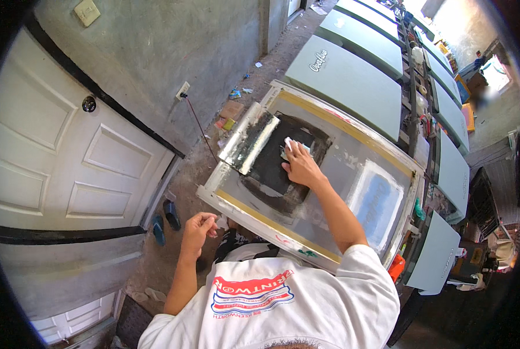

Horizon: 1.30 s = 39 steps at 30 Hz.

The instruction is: The person uses a squeegee to pull ink across a screen printing frame, then wipes the squeegee and screen with a cloth. The person walks around the cluttered workshop to retrieve cleaning materials and returns to continue wiping the screen.

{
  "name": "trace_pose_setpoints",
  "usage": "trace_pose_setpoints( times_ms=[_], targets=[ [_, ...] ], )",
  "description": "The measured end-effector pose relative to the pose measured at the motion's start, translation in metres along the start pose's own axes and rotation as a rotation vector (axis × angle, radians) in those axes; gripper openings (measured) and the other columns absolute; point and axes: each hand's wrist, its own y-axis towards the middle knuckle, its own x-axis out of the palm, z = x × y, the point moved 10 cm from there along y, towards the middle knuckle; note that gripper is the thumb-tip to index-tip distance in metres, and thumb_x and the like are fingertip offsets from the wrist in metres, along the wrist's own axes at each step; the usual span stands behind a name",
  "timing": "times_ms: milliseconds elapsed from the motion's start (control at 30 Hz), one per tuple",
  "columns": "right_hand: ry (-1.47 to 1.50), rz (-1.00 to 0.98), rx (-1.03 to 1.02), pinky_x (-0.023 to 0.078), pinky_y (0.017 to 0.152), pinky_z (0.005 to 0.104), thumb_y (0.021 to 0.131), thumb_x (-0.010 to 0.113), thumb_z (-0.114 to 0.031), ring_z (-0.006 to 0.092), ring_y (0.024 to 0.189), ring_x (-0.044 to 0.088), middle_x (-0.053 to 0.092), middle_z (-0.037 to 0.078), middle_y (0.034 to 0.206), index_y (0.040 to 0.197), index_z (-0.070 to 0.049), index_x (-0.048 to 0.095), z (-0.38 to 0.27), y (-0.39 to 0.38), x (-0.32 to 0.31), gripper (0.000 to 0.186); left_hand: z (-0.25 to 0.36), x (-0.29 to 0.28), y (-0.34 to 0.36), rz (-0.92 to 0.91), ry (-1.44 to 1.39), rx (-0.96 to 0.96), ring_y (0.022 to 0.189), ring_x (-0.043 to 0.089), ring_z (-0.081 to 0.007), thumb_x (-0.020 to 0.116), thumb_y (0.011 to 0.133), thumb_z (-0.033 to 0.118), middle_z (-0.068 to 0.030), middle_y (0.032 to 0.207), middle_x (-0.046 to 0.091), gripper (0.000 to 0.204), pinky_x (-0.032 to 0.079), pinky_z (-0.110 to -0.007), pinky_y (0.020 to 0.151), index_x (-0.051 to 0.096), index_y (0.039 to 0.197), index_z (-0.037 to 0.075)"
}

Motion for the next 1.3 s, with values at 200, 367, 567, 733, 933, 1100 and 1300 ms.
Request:
trace_pose_setpoints(
  times_ms=[200, 367, 567, 733, 933, 1100, 1300],
  targets=[
    [-0.011, 0.203, 0.235, 0.039, 0.116, 0.0489, 0.089, 0.059, -0.001, 0.0445, 0.137, 0.048, 0.050, 0.024, 0.148, 0.149, 0.002, 0.044, -0.004, 0.007, 0.000, 0.062, 0.076, -0.071, 0.083, -0.023, 0.186, 0.134, 0.069, 0.060, -0.0093, 0.062, 0.101, 0.013, -0.0030, 0.084, 0.068, 0.016, 0.048, -0.024, 0.063, 0.070, 0.108, 0.001],
    [-0.074, 0.223, 0.430, 0.039, 0.118, 0.0483, 0.088, 0.059, 0.000, 0.0446, 0.138, 0.048, 0.056, 0.025, 0.144, 0.141, -0.003, 0.057, -0.007, 0.010, 0.013, 0.054, 0.127, -0.111, 0.133, -0.006, 0.122, 0.224, 0.070, 0.060, -0.0089, 0.063, 0.101, 0.013, -0.0032, 0.084, 0.068, 0.016, 0.049, -0.025, 0.064, 0.071, 0.108, 0.001],
    [-0.156, 0.081, 0.465, 0.033, 0.123, 0.0471, 0.071, 0.068, 0.000, 0.0417, 0.145, 0.039, 0.044, 0.019, 0.156, 0.142, -0.003, 0.055, -0.040, -0.006, 0.037, 0.073, 0.082, -0.059, 0.170, -0.302, 0.206, 0.113, 0.072, 0.062, -0.0098, 0.064, 0.100, 0.014, -0.0043, 0.086, 0.070, 0.017, 0.051, -0.026, 0.065, 0.071, 0.109, 0.001],
    [-0.146, 0.030, 0.301, 0.039, 0.119, 0.0452, 0.068, 0.071, 0.002, 0.0389, 0.144, 0.042, 0.044, 0.013, 0.157, 0.142, -0.009, 0.057, -0.051, -0.014, 0.030, 0.076, 0.049, -0.022, 0.186, -0.443, 0.505, 0.189, 0.079, 0.067, -0.0140, 0.065, 0.099, 0.014, -0.0079, 0.090, 0.073, 0.019, 0.055, -0.030, 0.072, 0.071, 0.110, -0.001],
    [-0.119, 0.119, 0.440, 0.042, 0.116, 0.0452, 0.072, 0.067, 0.003, 0.0392, 0.140, 0.045, 0.048, 0.016, 0.152, 0.143, -0.008, 0.056, 0.045, 0.030, 0.014, 0.073, 0.046, 0.006, 0.197, -0.468, 0.676, 0.398, 0.088, 0.073, -0.0246, 0.067, 0.095, 0.014, -0.0159, 0.096, 0.075, 0.021, 0.056, -0.037, 0.082, 0.072, 0.108, -0.002],
    [-0.069, 0.263, 0.451, 0.035, 0.121, 0.0480, 0.068, 0.061, 0.009, 0.0407, 0.143, 0.043, 0.048, 0.022, 0.151, 0.141, -0.008, 0.059, -0.002, 0.009, 0.011, 0.074, 0.045, 0.013, 0.205, -0.399, 0.722, 0.404, 0.087, 0.073, -0.0253, 0.068, 0.093, 0.013, -0.0169, 0.094, 0.075, 0.018, 0.056, -0.037, 0.080, 0.073, 0.102, -0.002],
    [-0.087, 0.161, 0.437, 0.036, 0.121, 0.0480, 0.070, 0.066, 0.005, 0.0412, 0.146, 0.039, 0.043, 0.021, 0.155, 0.150, -0.006, 0.047, 0.020, 0.003, 0.011, 0.083, 0.039, 0.011, 0.212, -0.267, 0.631, 0.377, 0.082, 0.071, -0.0277, 0.068, 0.092, 0.010, -0.0182, 0.090, 0.072, 0.014, 0.055, -0.039, 0.076, 0.071, 0.097, -0.002]
  ],
)
